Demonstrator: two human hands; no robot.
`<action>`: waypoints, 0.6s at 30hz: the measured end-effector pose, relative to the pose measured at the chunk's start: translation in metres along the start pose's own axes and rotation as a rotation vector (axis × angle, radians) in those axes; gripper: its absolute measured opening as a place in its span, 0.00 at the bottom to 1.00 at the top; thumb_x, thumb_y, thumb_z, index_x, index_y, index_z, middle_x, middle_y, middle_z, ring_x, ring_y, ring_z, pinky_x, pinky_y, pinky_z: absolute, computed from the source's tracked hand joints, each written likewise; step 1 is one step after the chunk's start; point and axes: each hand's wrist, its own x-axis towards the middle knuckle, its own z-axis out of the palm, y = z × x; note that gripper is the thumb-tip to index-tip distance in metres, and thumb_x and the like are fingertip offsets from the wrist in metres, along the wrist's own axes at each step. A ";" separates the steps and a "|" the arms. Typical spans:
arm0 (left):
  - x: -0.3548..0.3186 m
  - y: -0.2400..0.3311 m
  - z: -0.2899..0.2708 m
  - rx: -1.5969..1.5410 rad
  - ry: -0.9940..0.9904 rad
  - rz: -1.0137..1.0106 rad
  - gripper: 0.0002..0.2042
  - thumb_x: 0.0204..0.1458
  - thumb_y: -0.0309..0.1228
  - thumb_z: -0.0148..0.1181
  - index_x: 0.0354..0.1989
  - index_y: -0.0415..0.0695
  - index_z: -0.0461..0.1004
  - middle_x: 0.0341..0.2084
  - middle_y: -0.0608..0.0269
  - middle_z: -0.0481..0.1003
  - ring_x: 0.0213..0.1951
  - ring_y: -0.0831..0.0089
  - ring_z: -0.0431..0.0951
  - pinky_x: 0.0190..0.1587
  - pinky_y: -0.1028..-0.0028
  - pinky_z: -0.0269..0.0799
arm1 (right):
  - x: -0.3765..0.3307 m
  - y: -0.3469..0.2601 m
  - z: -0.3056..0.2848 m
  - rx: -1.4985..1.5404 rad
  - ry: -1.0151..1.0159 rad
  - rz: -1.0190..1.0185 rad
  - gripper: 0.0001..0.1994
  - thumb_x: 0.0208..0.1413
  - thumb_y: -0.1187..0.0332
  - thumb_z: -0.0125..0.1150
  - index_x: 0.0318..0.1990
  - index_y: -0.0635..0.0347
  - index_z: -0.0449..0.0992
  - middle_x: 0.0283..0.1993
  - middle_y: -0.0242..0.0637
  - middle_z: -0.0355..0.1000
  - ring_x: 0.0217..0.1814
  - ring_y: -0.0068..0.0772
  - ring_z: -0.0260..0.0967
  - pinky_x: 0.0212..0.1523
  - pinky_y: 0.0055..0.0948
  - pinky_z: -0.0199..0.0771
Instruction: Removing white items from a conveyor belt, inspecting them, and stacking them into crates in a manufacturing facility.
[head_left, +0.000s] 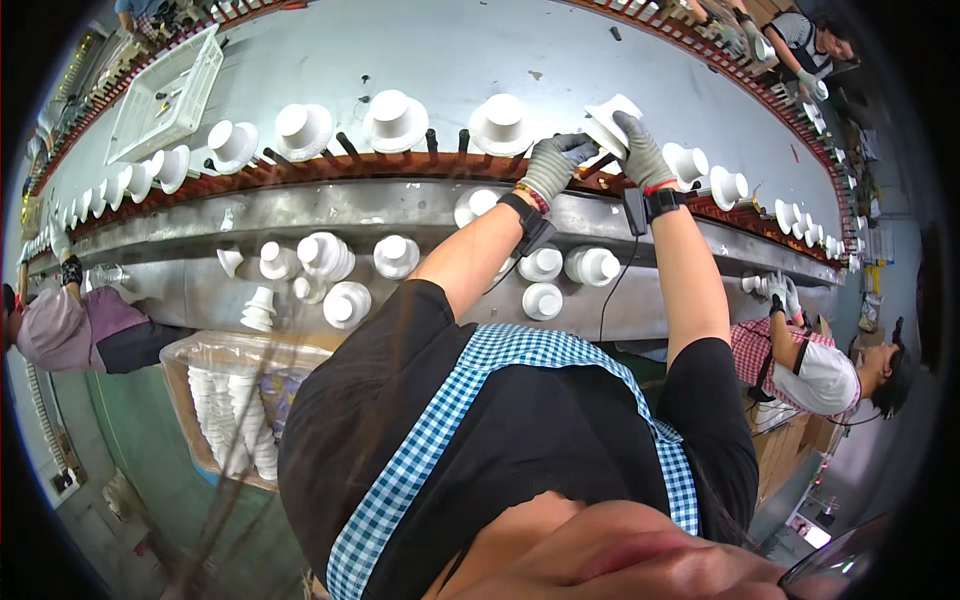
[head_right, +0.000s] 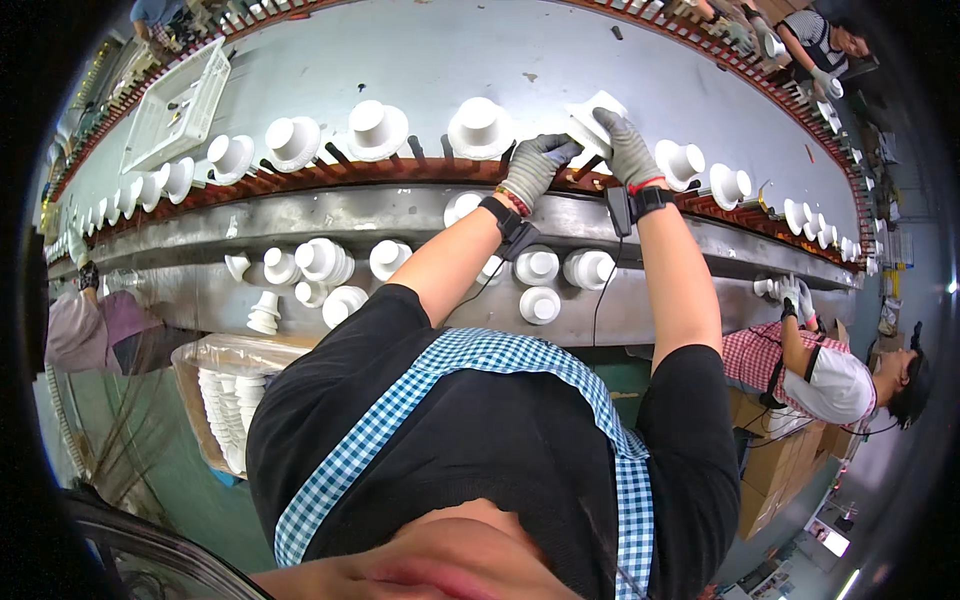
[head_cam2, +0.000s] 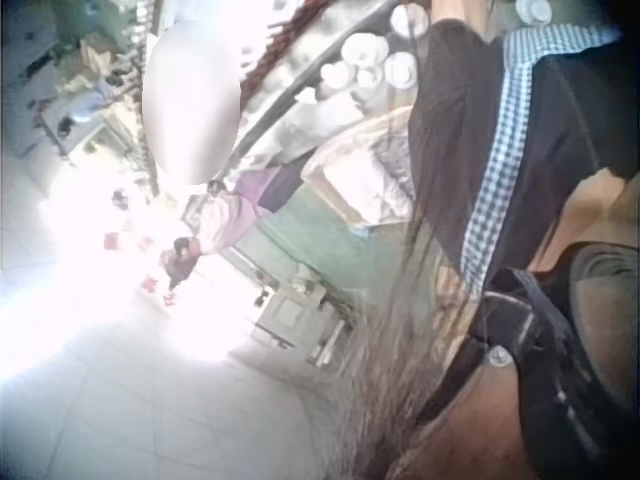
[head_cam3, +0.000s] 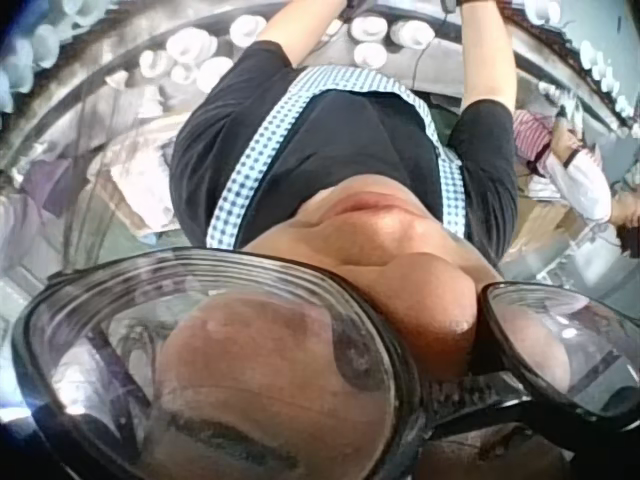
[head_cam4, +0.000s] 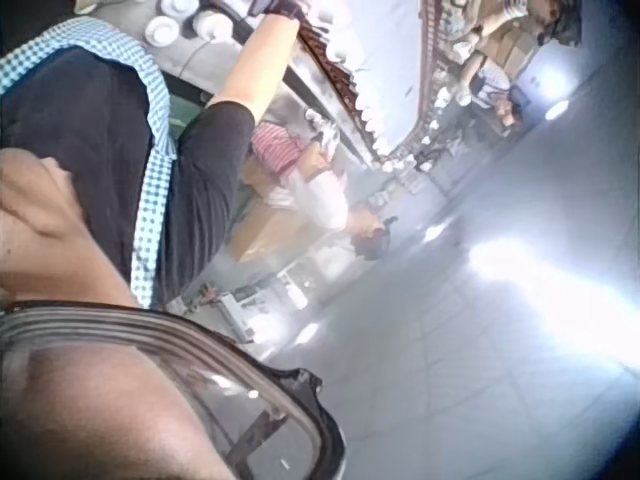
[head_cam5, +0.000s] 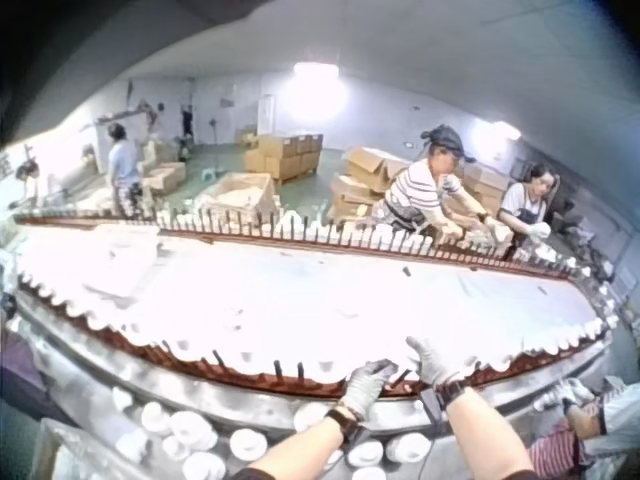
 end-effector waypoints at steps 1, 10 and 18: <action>0.000 0.006 -0.001 0.047 0.005 -0.014 0.14 0.51 0.33 0.63 0.43 0.37 0.78 0.37 0.60 0.79 0.38 0.75 0.76 0.44 0.75 0.70 | -0.006 -0.004 0.010 0.000 0.007 0.010 0.23 0.55 0.55 0.59 0.52 0.63 0.71 0.48 0.38 0.73 0.50 0.29 0.70 0.50 0.27 0.71; -0.006 -0.024 -0.068 1.284 0.073 0.539 0.10 0.46 0.29 0.52 0.30 0.40 0.78 0.33 0.48 0.77 0.36 0.55 0.78 0.40 0.61 0.74 | -0.022 -0.027 0.117 -0.478 -0.002 -0.310 0.24 0.51 0.64 0.61 0.53 0.69 0.67 0.46 0.37 0.72 0.46 0.28 0.69 0.47 0.29 0.71; -0.055 0.009 -0.076 -1.137 0.149 0.054 0.14 0.59 0.31 0.50 0.51 0.41 0.68 0.44 0.65 0.73 0.47 0.76 0.70 0.51 0.73 0.66 | -0.012 0.000 0.157 -0.374 0.055 -0.429 0.30 0.38 0.58 0.73 0.49 0.62 0.69 0.42 0.39 0.73 0.44 0.33 0.71 0.47 0.33 0.72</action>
